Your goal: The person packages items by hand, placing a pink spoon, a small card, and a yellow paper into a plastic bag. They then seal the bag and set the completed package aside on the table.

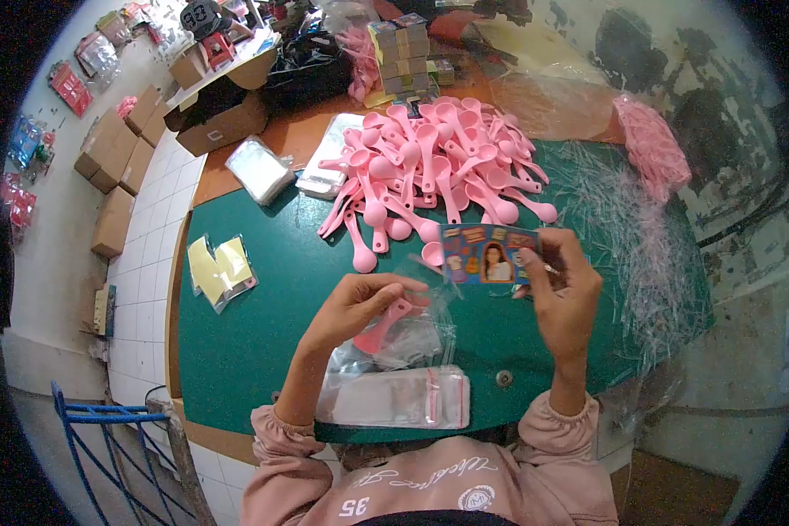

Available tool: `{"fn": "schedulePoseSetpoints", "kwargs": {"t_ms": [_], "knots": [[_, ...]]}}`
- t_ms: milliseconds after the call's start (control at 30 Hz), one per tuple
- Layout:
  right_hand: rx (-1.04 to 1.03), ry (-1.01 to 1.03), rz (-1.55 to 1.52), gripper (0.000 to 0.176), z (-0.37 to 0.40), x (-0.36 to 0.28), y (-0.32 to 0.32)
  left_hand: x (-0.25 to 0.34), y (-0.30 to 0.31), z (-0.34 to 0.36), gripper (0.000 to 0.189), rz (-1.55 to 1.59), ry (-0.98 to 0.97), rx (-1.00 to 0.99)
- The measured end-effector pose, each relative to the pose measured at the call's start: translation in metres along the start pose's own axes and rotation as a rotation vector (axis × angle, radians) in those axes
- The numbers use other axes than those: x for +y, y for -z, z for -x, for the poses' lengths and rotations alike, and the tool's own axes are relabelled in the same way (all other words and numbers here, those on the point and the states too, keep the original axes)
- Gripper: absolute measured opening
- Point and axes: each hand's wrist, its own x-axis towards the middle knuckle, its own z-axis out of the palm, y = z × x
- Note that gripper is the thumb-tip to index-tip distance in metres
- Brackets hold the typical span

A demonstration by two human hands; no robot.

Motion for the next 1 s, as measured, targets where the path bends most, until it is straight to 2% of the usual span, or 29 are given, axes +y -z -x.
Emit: {"fn": "schedulePoseSetpoints", "kwargs": {"t_ms": [67,133,267,333,467,533,667,733,767,800,833,900,967,1000], "knots": [[-0.024,0.076,-0.098,0.012,-0.002,-0.003,-0.004,0.0,0.001,0.001,0.03,-0.041,0.018,-0.008],[-0.343,0.197,0.139,0.01,-0.008,-0.002,-0.002,-0.002,0.002,0.001,0.029,-0.08,0.03,-0.019],[-0.415,0.197,0.239,0.007,-0.011,-0.006,0.001,-0.002,0.002,0.002,0.029,-0.135,0.026,0.008],[-0.252,0.037,0.023,0.009,-0.008,-0.007,-0.001,-0.001,0.002,0.003,0.029,-0.175,0.04,0.001],[-0.294,0.038,-0.037,0.014,-0.008,-0.001,0.001,-0.008,0.002,0.001,0.029,-0.118,0.023,0.018],[-0.435,0.284,0.262,0.017,-0.011,0.0,0.003,-0.012,0.004,0.001,0.03,-0.085,0.015,0.018],[-0.508,0.319,0.292,0.018,-0.01,-0.006,-0.001,-0.011,0.004,0.003,0.028,-0.226,0.065,-0.057],[-0.7,0.175,0.281,0.018,-0.008,-0.011,-0.008,-0.01,0.001,0.002,0.028,-0.267,0.095,-0.082],[-0.697,0.175,0.28,0.018,-0.01,-0.007,-0.012,-0.013,-0.002,0.001,0.029,-0.266,0.003,-0.081],[-0.85,0.194,0.31,0.019,-0.013,0.001,-0.018,-0.014,-0.004,0.001,0.033,-0.265,-0.089,-0.079],[-1.004,0.214,0.338,0.019,-0.015,0.007,-0.025,-0.012,-0.004,0.002,0.033,-0.267,-0.089,-0.08],[-1.012,0.247,0.322,0.024,-0.015,0.017,-0.041,-0.007,-0.005,0.005,0.05,-0.468,-0.053,-0.01],[-0.912,0.49,0.155,0.027,-0.017,0.038,-0.057,-0.002,-0.006,0.008,0.056,-0.579,0.014,0.046],[-1.006,0.401,0.141,0.03,-0.02,0.043,-0.058,0.0,-0.007,0.008,0.062,-0.685,0.079,0.099]]}}
